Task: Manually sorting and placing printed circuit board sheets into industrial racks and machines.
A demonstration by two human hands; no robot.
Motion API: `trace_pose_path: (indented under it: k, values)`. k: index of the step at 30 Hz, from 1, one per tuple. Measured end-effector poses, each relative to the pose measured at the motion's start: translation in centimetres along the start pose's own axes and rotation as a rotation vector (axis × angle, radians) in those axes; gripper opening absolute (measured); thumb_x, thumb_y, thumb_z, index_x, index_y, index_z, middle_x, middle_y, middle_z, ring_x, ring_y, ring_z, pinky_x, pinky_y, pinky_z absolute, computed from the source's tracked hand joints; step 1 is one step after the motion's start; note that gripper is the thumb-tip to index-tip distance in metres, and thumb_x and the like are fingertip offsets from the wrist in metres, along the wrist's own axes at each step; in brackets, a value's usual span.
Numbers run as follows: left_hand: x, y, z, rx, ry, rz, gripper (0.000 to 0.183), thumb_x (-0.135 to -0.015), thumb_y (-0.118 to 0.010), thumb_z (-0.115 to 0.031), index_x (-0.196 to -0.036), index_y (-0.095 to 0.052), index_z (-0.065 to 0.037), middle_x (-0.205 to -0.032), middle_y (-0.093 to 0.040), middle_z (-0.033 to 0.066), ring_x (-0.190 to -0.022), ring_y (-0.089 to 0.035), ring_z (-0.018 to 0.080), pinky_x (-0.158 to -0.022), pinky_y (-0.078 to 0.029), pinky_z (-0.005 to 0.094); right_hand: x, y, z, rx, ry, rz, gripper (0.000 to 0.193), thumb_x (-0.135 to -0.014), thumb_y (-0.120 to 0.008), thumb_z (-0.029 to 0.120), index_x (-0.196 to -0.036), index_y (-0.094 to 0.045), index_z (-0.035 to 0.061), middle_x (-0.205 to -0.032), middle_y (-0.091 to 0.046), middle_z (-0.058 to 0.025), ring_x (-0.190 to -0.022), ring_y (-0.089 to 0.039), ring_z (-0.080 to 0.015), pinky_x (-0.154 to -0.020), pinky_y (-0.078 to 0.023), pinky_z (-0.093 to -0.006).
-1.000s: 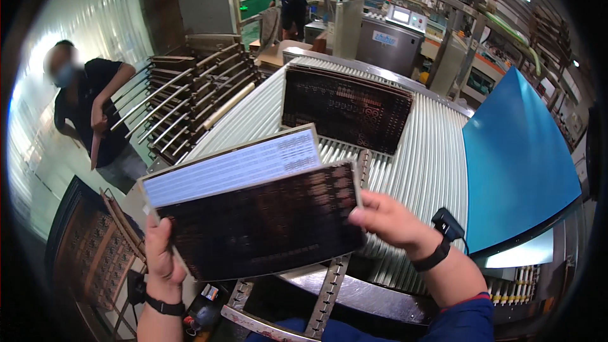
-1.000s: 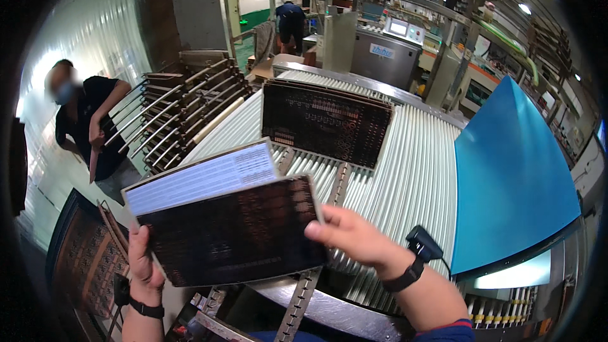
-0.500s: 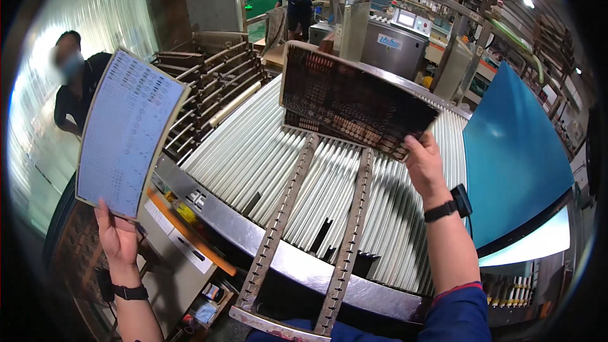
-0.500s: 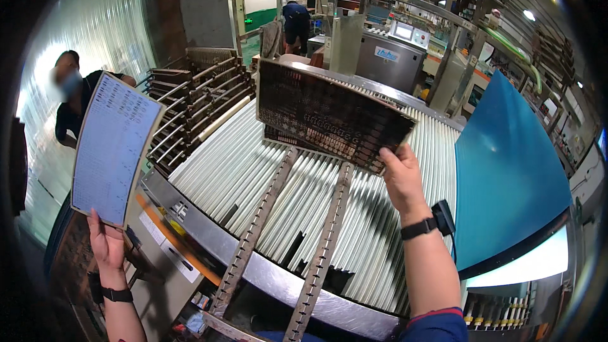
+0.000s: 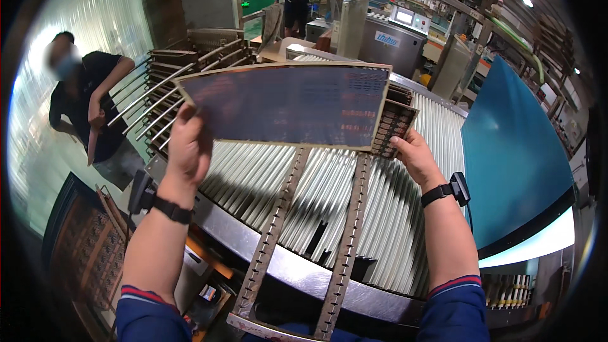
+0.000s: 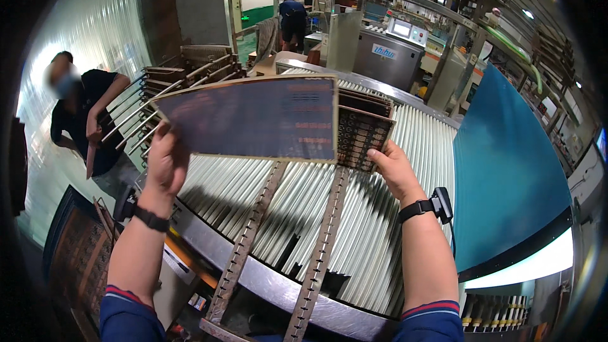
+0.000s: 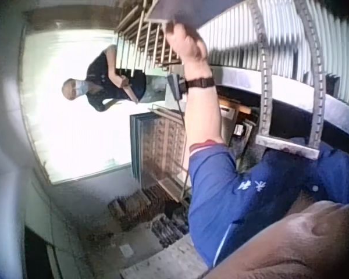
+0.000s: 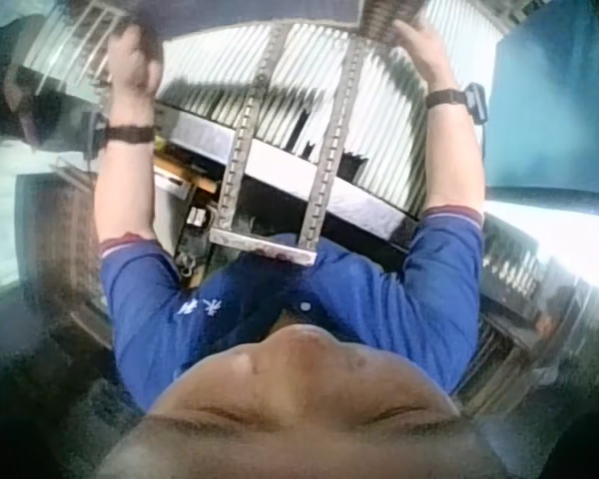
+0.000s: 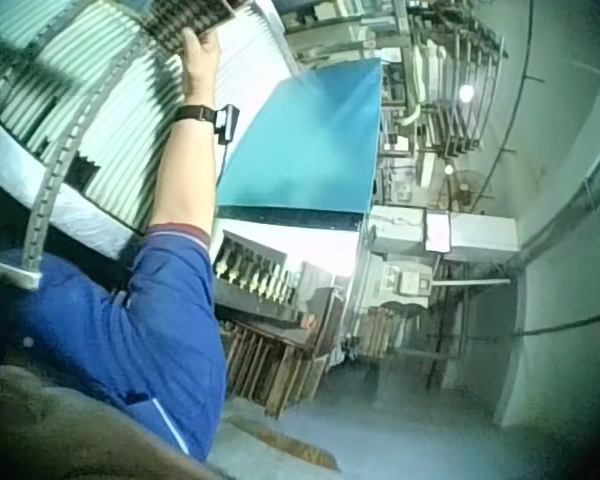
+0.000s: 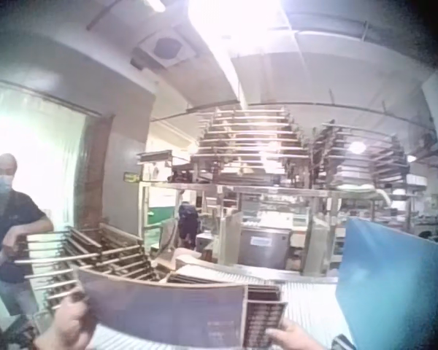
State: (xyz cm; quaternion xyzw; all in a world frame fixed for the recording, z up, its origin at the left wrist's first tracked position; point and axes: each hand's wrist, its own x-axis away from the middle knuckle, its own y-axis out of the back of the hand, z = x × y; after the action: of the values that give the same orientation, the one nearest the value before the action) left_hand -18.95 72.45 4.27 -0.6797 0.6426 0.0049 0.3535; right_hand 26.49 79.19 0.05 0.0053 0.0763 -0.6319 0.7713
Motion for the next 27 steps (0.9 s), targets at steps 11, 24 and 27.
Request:
trace_pose_path:
  k: [11, 24, 27]
  values:
    - [-5.3, -3.1, 12.9, -0.028, 0.233, 0.095, 0.029, -0.094, -0.059, -0.007, -0.122, -0.056, -0.002, -0.117, -0.062, 0.006, -0.11, -0.056, 0.0168, -0.102, -0.04, 0.0334, 4.9, -1.8, -1.3, 0.178, -0.063, -0.408, 0.015, -0.096, -0.056, 0.009, -0.108, -0.057, 0.0012, -0.088, -0.063, -0.005, -0.071, -0.057, -0.0107, -0.062, -0.047, -0.0253]
    - [-2.2, -1.2, 9.7, -0.876, 0.104, 0.061, 0.04, -0.089, -0.07, -0.018, -0.122, -0.054, -0.003, -0.104, -0.062, 0.009, -0.093, -0.059, 0.0174, -0.082, -0.05, 0.0311, 15.6, -9.4, 2.3, 0.774, -0.019, 0.162, 0.042, -0.09, -0.066, 0.019, -0.125, -0.054, -0.0013, -0.105, -0.062, -0.0197, -0.091, -0.064, -0.0304, -0.08, -0.053, -0.04]
    - [6.4, -1.4, 2.7, -1.026, 0.338, 0.397, 0.041, -0.089, -0.071, -0.027, -0.119, -0.055, -0.004, -0.097, -0.061, 0.0081, -0.089, -0.059, 0.0148, -0.08, -0.051, 0.0321, 16.6, -8.6, 2.2, 0.889, -0.071, 0.174, 0.05, -0.088, -0.068, 0.021, -0.13, -0.05, -0.0012, -0.106, -0.061, -0.0209, -0.092, -0.064, -0.0315, -0.08, -0.053, -0.0411]
